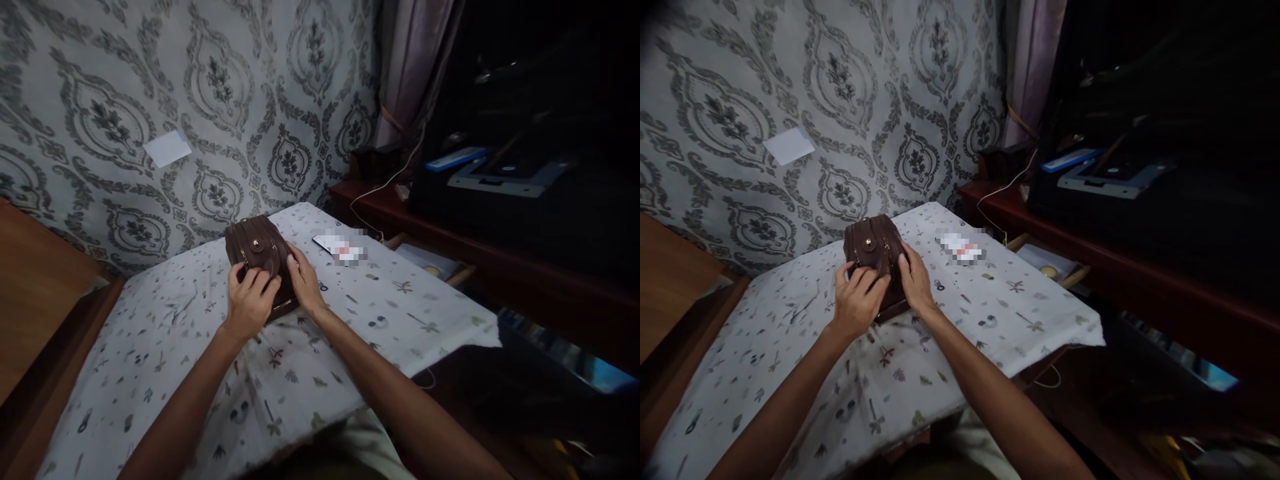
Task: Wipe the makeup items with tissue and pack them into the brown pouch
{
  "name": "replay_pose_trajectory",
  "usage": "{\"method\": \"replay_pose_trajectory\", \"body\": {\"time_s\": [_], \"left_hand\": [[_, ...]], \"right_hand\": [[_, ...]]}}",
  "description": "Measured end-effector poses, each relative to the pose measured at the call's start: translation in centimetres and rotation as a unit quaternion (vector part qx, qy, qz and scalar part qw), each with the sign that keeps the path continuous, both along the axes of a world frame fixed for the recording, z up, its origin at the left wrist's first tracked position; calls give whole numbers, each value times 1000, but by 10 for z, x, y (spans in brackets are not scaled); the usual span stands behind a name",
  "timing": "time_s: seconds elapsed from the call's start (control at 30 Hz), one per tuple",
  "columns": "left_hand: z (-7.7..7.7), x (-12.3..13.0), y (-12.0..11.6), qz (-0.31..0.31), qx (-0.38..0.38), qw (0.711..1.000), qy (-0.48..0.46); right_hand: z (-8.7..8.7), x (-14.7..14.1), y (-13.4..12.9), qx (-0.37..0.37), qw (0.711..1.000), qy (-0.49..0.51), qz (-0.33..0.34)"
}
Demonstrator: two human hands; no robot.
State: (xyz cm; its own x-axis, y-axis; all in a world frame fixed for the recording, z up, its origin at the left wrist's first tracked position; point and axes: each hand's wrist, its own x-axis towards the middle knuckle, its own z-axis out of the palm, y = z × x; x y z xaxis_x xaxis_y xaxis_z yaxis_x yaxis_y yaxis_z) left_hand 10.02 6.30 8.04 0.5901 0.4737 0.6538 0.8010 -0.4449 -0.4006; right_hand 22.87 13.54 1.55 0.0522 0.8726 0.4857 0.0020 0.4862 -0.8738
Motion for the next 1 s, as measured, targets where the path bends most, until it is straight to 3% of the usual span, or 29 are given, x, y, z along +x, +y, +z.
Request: {"method": "replay_pose_trajectory", "body": {"time_s": [0.2, 0.3, 0.43, 1.0], "left_hand": [[14, 11, 9, 28, 9, 993, -116], [16, 11, 11, 42, 0, 992, -119], [12, 11, 9, 54, -1, 991, -123], [0, 7, 3, -9, -53, 991, -123]], "right_hand": [[2, 2, -1, -6, 1000, 5, 13], [2, 2, -1, -5, 1000, 4, 14], [3, 3, -1, -5, 1000, 5, 15], [3, 3, -1, -8, 1000, -1, 16]]}}
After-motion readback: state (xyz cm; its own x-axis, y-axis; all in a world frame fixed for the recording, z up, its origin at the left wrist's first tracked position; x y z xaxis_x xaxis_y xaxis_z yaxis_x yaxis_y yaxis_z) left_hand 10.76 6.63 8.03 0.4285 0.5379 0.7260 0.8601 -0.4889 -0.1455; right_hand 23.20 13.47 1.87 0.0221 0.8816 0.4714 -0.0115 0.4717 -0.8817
